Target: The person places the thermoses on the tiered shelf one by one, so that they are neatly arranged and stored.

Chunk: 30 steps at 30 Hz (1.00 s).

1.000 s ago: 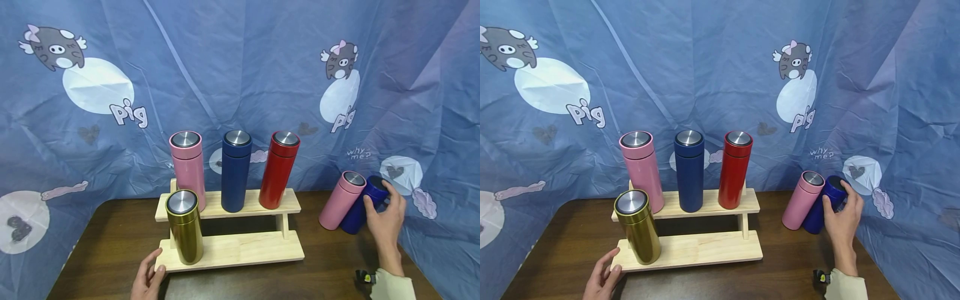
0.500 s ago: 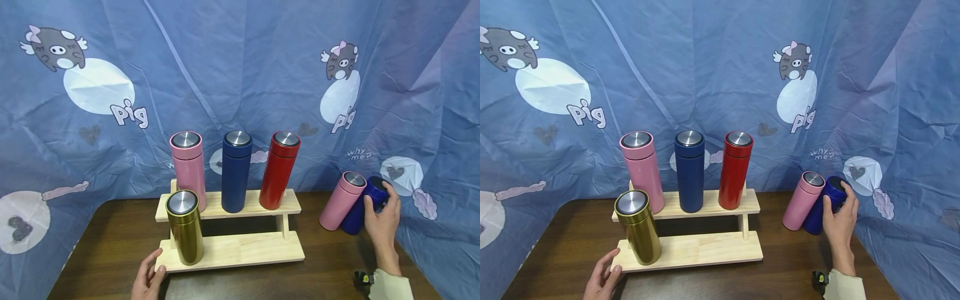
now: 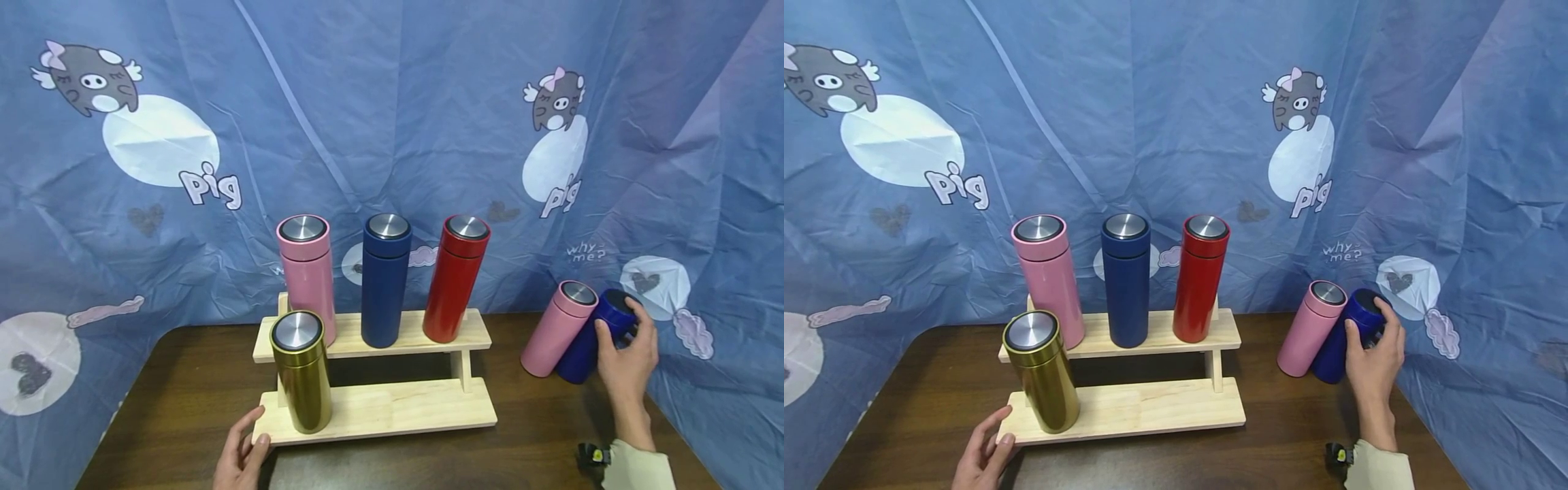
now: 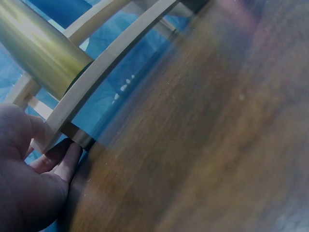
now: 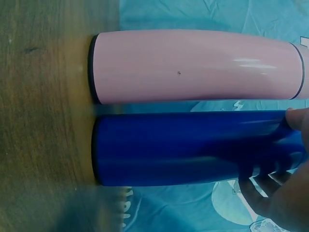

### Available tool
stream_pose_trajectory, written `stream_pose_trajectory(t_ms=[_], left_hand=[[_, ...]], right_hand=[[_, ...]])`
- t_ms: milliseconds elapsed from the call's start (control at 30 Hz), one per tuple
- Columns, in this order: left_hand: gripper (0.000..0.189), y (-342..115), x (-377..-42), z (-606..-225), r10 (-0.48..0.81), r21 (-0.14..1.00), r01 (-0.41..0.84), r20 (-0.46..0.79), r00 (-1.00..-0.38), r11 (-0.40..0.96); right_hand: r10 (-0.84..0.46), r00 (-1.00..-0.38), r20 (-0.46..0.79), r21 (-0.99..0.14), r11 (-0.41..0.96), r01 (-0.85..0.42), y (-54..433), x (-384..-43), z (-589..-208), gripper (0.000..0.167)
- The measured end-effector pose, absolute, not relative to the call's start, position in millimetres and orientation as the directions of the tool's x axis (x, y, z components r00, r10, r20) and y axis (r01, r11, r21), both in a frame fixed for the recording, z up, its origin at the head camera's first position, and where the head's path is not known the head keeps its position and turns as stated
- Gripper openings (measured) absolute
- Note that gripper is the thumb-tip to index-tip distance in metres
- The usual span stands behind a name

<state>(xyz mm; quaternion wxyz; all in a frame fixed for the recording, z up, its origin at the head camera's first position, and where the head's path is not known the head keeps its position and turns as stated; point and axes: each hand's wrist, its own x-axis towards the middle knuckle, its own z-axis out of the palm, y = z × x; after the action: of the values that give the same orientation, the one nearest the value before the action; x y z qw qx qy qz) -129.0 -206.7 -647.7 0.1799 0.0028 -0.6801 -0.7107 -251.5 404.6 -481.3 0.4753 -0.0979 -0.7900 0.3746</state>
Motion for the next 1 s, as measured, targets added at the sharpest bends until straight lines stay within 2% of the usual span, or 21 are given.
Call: stream_pose_trajectory(t_ms=[167,400,633,1000], left_hand=[[0.048,-196.2,-119.8,-616.9,-0.230,0.951,0.301,0.279,-0.932,-0.069],[0.048,-198.5,-122.4,-625.9,-0.253,0.964,0.254,0.229,-0.940,-0.071],[0.054,-188.8,-113.9,-597.6,-0.225,0.940,0.329,0.302,-0.926,-0.089],[0.043,-205.4,-128.9,-646.3,-0.277,0.978,0.207,0.202,-0.939,0.011]], right_hand=[[0.540,-0.521,0.661,-0.701,0.692,-0.173,402.4,-249.3,-477.3,0.064],[0.557,-0.516,0.651,-0.710,0.688,-0.153,407.3,-249.1,-475.2,0.063],[0.573,-0.494,0.653,-0.711,0.689,-0.140,410.2,-244.4,-465.1,0.062],[0.537,-0.460,0.707,-0.675,0.706,-0.213,402.2,-226.2,-435.4,0.062]])
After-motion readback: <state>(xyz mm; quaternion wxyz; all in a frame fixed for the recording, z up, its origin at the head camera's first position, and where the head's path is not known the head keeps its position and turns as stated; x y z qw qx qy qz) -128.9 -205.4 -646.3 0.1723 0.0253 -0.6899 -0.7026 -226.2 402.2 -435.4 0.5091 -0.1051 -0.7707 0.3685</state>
